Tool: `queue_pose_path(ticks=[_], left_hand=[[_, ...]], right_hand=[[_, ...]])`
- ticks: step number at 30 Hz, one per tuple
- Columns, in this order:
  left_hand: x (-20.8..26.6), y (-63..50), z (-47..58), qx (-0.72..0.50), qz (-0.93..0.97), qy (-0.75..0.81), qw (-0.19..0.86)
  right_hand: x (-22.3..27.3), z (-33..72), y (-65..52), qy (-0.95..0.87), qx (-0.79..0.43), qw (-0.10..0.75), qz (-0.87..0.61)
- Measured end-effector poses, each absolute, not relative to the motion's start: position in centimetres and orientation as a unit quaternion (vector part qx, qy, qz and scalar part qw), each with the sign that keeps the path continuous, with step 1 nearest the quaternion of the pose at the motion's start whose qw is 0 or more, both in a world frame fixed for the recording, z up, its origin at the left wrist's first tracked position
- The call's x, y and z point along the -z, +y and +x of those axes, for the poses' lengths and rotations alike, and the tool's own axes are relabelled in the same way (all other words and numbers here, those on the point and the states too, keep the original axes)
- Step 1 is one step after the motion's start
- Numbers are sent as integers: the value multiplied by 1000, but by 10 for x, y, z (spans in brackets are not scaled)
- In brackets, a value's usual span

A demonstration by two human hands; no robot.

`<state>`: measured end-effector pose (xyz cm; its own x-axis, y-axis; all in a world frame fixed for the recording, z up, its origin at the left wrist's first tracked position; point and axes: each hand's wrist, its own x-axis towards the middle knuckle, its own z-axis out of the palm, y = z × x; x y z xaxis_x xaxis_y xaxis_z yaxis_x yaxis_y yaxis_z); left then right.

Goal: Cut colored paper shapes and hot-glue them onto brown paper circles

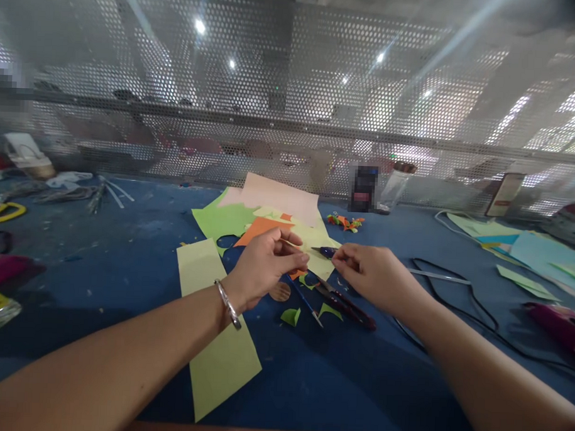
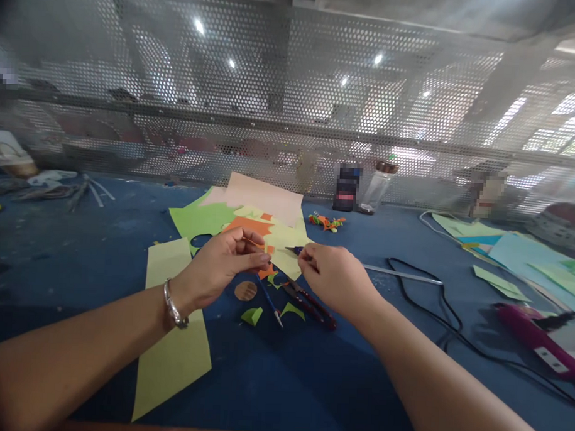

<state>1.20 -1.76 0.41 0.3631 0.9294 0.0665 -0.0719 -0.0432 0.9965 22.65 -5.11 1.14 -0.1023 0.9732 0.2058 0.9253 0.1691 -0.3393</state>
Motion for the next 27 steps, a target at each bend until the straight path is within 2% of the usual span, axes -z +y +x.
queue_pose_path(ticks=[5,8,27], left_hand=[[-3,-17,13,-456,588,360,562],[-2,-16,13,-462,600,361,545],[1,-4,10,-482,569,371,554]], right_hand=[[-14,221,-54,-733,-10,14,-680],[-12,220,-53,-741,-12,-35,-670],[-12,215,-60,-789,-41,-13,-613]])
